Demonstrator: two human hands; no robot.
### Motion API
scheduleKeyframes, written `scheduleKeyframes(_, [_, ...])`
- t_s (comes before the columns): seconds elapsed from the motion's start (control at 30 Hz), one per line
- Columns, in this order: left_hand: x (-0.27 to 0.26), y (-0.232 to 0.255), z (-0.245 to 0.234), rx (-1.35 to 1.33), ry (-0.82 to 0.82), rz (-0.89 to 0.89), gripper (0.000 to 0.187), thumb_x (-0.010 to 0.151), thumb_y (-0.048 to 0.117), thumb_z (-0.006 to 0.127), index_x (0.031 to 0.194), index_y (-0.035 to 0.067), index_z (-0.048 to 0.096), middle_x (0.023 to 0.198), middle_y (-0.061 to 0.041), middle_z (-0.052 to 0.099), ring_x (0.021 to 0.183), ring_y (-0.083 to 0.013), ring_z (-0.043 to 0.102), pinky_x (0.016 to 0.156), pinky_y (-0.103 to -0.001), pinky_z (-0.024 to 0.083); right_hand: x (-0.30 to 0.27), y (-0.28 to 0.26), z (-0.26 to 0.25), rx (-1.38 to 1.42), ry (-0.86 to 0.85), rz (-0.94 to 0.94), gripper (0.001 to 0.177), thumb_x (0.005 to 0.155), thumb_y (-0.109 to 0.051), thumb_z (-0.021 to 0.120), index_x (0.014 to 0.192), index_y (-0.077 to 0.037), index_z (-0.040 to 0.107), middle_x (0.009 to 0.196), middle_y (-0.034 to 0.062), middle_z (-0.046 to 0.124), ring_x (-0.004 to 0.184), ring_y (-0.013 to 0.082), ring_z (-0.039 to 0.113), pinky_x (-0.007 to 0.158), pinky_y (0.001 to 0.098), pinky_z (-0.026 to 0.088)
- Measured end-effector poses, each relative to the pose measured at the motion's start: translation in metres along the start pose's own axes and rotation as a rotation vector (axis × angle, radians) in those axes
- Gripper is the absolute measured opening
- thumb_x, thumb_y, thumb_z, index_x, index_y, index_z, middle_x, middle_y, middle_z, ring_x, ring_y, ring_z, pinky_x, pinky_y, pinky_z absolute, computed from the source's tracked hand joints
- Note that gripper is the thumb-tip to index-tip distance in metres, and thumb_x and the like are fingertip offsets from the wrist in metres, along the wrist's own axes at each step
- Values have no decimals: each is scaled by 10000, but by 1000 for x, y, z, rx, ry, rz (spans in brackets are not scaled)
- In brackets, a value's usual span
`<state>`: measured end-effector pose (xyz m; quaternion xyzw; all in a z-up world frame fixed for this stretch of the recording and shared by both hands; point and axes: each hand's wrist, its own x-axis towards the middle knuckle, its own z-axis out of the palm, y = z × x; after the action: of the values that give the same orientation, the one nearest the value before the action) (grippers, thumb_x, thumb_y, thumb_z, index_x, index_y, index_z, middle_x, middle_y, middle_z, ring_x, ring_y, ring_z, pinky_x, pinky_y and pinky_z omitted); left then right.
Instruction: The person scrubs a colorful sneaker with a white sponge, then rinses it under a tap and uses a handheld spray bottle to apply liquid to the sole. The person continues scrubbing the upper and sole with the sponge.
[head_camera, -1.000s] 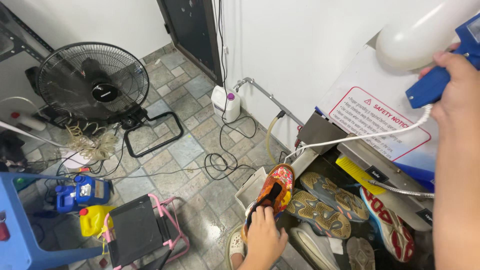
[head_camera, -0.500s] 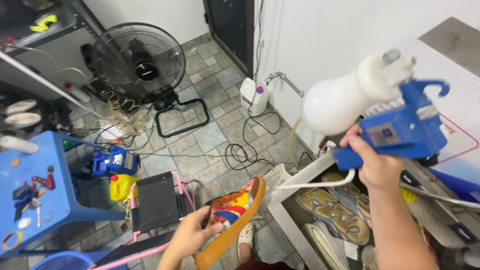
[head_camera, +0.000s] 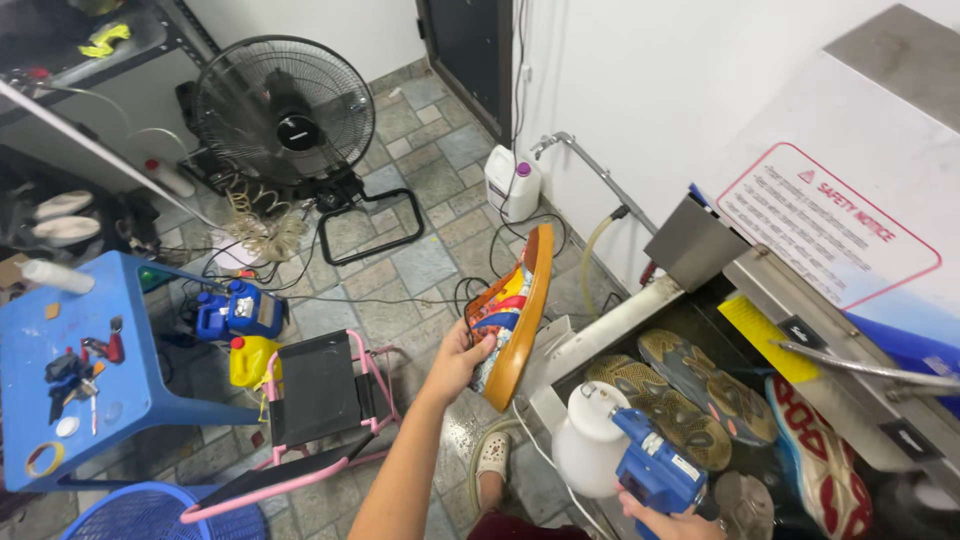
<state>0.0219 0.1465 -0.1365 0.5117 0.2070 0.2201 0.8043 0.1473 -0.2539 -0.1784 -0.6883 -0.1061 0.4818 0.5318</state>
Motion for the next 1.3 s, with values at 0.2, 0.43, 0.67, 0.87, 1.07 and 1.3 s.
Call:
scheduleKeyframes(0.2, [40, -83, 38, -112, 174, -334, 491, 974, 357, 657, 1249, -48, 614, 1059, -107, 741, 876, -177, 712, 808, -341, 563, -33, 45, -64, -207, 82, -165, 543, 672, -51, 924, 1162, -50, 689, 893, 67, 792, 748, 134, 748, 716, 296, 611])
scheduleKeyframes(0.43, [65, -71, 29, 357, 143, -572, 742, 902, 577, 665, 1192, -102, 738, 1033, -136, 782, 856, -170, 739, 770, -310, 571, -74, 20, -50, -134, 319, -42, 518, 703, -85, 894, 1157, -37, 649, 682, 121, 737, 567, 192, 681, 581, 339, 563])
scheduleKeyframes(0.67, [75, -39, 36, 454, -97, -712, 856, 848, 783, 461, 1311, 104, 703, 1225, -133, 744, 1070, -198, 700, 904, -337, 529, -76, -31, -29, -321, 349, -148, 465, 706, -168, 846, 1127, -24, 714, 955, 86, 808, 921, 174, 763, 873, 354, 556])
scheduleKeyframes(0.87, [76, -32, 22, 589, -278, -817, 900, 766, 764, 623, 1310, 53, 709, 1271, -136, 736, 1115, -223, 708, 948, -334, 533, -82, -55, -20, -776, 540, -835, 422, 752, -226, 866, 1097, -59, 690, 1040, 137, 712, 1026, 298, 621, 955, 427, 399])
scheduleKeyframes(1.07, [86, -37, 23, 984, -297, -575, 986, 588, 743, 819, 1281, 55, 685, 1217, -191, 741, 1122, -281, 701, 960, -376, 532, -73, -31, -20, -118, 400, -106, 337, 725, -129, 819, 1026, -23, 709, 718, 67, 747, 658, 134, 702, 636, 301, 565])
scheduleKeyframes(1.3, [32, 26, 118, 1394, -252, -50, 1087, 399, 475, 967, 1399, 247, 605, 1259, -128, 656, 1181, -320, 591, 932, -455, 443, -52, -16, -21, -78, 352, -38, 328, 787, -125, 809, 1061, 12, 691, 695, 100, 724, 615, 156, 688, 610, 321, 561])
